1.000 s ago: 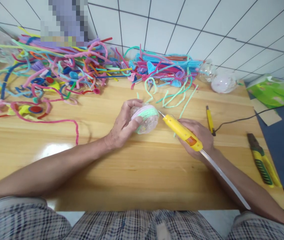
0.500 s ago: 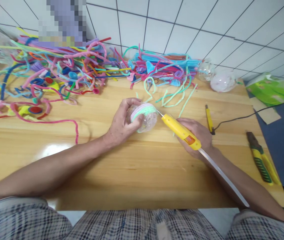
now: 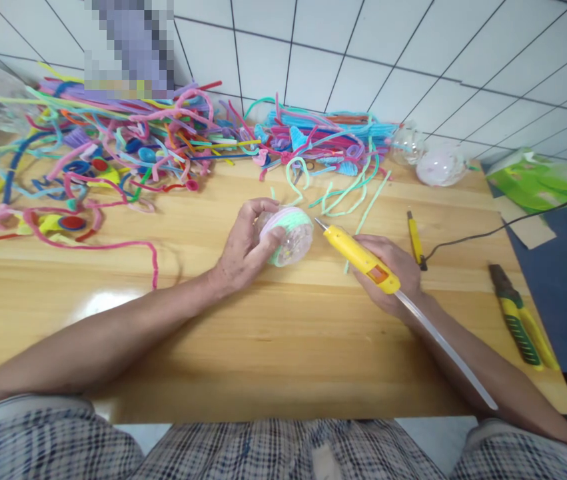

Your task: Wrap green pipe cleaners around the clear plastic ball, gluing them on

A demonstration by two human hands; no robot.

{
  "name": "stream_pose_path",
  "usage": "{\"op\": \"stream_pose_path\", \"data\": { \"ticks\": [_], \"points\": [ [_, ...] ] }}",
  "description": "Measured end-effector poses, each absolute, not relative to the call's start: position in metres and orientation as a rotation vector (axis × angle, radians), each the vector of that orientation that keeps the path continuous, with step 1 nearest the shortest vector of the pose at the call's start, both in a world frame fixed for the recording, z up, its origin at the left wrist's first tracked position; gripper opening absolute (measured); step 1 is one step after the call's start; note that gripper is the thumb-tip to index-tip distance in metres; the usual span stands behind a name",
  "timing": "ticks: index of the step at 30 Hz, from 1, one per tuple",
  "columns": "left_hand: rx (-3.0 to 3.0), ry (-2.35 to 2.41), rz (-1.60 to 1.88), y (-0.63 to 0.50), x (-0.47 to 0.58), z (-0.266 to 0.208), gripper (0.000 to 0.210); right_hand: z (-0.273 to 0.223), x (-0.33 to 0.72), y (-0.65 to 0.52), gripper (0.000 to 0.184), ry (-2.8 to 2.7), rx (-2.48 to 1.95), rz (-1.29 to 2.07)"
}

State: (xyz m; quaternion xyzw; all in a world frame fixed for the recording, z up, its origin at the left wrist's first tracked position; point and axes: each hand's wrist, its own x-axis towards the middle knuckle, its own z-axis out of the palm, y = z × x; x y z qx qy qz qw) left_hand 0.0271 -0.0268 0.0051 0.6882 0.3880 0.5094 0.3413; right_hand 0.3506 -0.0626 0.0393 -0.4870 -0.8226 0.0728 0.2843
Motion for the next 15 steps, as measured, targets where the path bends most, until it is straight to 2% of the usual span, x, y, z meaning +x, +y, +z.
{"op": "stream_pose_path", "data": {
  "ticks": [4, 8, 15],
  "points": [
    [1.817, 0.953, 1.324, -0.028, 0.0277, 0.0026, 0.05, 0.0395, 0.3484, -0.0665, 0.032, -2.191, -1.317, 0.21],
    [2.024, 0.929, 1.34, -0.0256, 0.0304, 0.0012, 0.069, 0.0428, 0.346, -0.0691, 0.032, -2.196, -1.282, 0.222],
    [2.191, 0.951, 1.295, -0.0219, 0.0319, 0.0009, 0.09, 0.0406, 0.3475, -0.0653, 0.031, -2.324, -1.153, 0.309]
  ]
}}
